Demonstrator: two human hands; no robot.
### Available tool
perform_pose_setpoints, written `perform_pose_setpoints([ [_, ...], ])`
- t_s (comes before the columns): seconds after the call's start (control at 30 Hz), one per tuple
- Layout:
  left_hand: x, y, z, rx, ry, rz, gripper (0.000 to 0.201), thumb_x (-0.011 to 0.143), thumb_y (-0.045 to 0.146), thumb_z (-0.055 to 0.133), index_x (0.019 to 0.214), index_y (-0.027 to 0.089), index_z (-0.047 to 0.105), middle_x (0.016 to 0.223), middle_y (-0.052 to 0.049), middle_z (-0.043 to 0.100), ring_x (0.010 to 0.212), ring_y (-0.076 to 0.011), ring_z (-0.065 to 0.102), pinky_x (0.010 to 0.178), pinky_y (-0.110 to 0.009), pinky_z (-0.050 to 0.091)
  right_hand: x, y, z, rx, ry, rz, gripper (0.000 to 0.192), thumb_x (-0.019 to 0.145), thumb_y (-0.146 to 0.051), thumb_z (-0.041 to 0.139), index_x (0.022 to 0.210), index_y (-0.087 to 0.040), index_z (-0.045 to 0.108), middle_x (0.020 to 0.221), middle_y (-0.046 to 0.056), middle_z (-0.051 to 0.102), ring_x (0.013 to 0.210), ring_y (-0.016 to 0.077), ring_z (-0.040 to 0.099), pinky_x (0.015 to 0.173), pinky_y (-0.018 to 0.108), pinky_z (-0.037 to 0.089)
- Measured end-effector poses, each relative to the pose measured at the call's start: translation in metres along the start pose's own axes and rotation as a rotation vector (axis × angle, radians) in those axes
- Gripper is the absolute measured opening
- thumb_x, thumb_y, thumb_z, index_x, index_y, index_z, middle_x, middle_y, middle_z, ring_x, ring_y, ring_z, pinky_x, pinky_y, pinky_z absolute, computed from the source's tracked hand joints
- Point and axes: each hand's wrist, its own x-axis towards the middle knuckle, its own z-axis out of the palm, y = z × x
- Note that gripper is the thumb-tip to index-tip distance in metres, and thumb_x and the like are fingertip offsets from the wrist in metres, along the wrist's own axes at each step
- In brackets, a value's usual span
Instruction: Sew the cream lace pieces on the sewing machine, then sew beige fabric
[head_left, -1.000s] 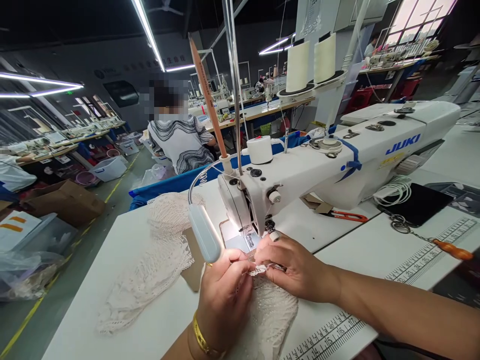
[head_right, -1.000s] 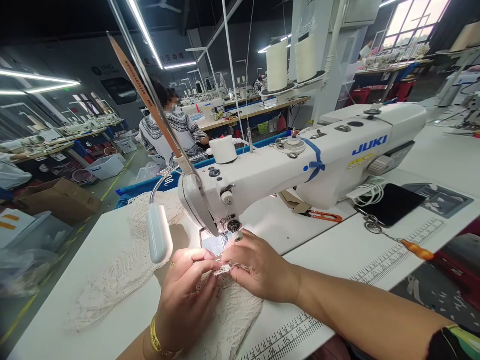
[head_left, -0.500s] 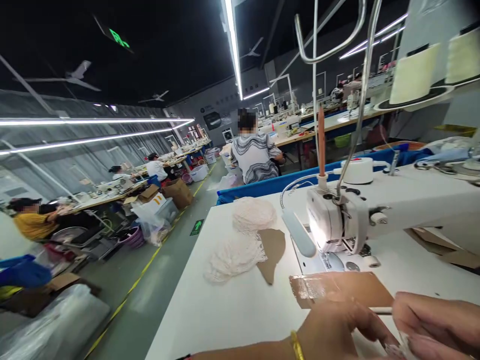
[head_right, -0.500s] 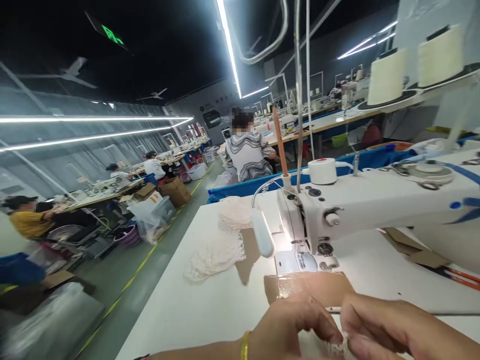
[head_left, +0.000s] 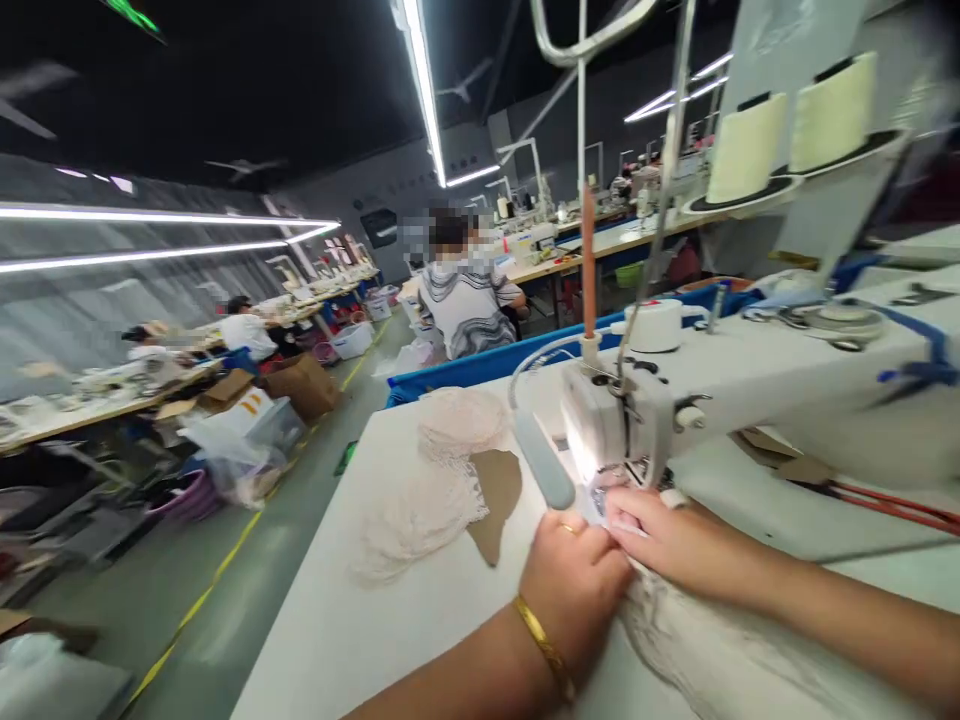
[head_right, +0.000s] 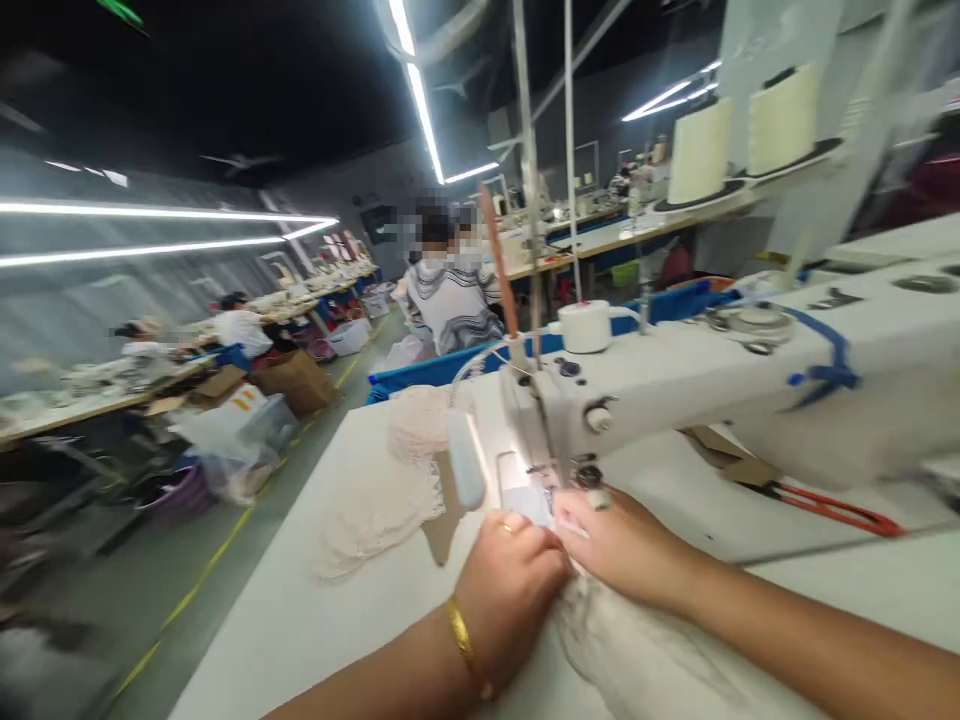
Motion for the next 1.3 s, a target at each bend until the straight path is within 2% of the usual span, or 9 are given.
perform_pose_setpoints([
  [0.1,0.005,-0.006,-0.008,-0.094,-0.091,-0.063,0.010,0.101,0.017,0.064,0.093,0.021,0.069,0.093,-0.001,0.075,0.081,-0.0215,0.064,0.076,-0.042,0.047,0.001,-0.007,-0.021,-0.102,-0.072,0.011,0.014,0.094,-0.020,0.061,0.081,-0.023,0.057,0.071,0.000,0.061,0.065,0.0205,0.056,0.060,0.031,0.041],
  [0.23,0.011,-0.013,-0.012,-0.142,-0.094,-0.037,0.016,0.103,0.016,0.057,0.103,0.021,0.072,0.100,-0.003,0.076,0.082,-0.0242,0.066,0.075,-0.043,0.049,-0.006,-0.011,-0.040,-0.214,-0.094,-0.084,0.014,0.100,-0.018,0.057,0.087,-0.020,0.063,0.088,0.006,0.068,0.085,0.0246,0.058,0.072,0.035,0.044],
  [0.37,0.011,-0.011,-0.010,-0.109,-0.065,-0.014,0.022,0.106,0.017,0.051,0.104,0.020,0.072,0.100,-0.005,0.077,0.082,-0.0245,0.067,0.074,-0.042,0.052,-0.014,-0.007,-0.037,-0.153,-0.091,-0.285,0.020,0.101,-0.011,0.051,0.098,-0.021,0.068,0.097,0.006,0.071,0.090,0.0239,0.056,0.083,0.037,0.044],
  [0.43,0.011,-0.011,-0.009,-0.094,-0.063,-0.016,0.022,0.106,0.016,0.050,0.103,0.020,0.072,0.102,-0.006,0.077,0.083,-0.0245,0.068,0.074,-0.042,0.053,-0.014,-0.003,-0.031,-0.121,-0.112,-0.327,0.020,0.101,-0.010,0.052,0.102,-0.021,0.068,0.098,0.006,0.071,0.094,0.0239,0.057,0.086,0.038,0.043],
  [0.6,0.012,-0.012,-0.011,-0.049,-0.072,-0.023,0.022,0.104,0.017,0.051,0.111,0.017,0.071,0.110,-0.009,0.077,0.086,-0.0258,0.068,0.072,-0.041,0.055,-0.009,0.002,-0.027,-0.109,-0.147,-0.269,0.019,0.097,-0.007,0.053,0.098,-0.020,0.067,0.098,0.005,0.071,0.093,0.0231,0.056,0.085,0.036,0.041],
  [0.77,0.014,-0.011,-0.011,-0.015,-0.065,-0.035,0.021,0.101,0.016,0.053,0.110,0.019,0.071,0.107,-0.009,0.077,0.086,-0.0253,0.069,0.072,-0.039,0.055,-0.006,0.002,-0.029,-0.094,-0.133,-0.222,0.020,0.093,-0.003,0.054,0.091,-0.020,0.065,0.097,0.002,0.071,0.086,0.0214,0.052,0.079,0.035,0.038],
  [1.0,0.015,-0.010,-0.008,0.001,-0.077,-0.065,0.019,0.098,0.015,0.056,0.109,0.019,0.071,0.106,-0.008,0.077,0.086,-0.0266,0.069,0.073,-0.043,0.055,-0.004,0.002,-0.026,-0.082,-0.077,-0.211,0.027,0.093,-0.001,0.052,0.100,-0.021,0.069,0.102,0.002,0.074,0.091,0.0231,0.053,0.083,0.035,0.042],
  [1.3,0.014,-0.010,-0.008,0.004,-0.078,-0.083,0.020,0.098,0.016,0.058,0.111,0.021,0.072,0.110,-0.007,0.078,0.086,-0.0267,0.069,0.073,-0.042,0.053,-0.004,0.005,-0.026,-0.074,-0.087,-0.193,0.027,0.095,-0.003,0.052,0.098,-0.022,0.070,0.101,0.003,0.073,0.092,0.0234,0.054,0.085,0.035,0.042],
])
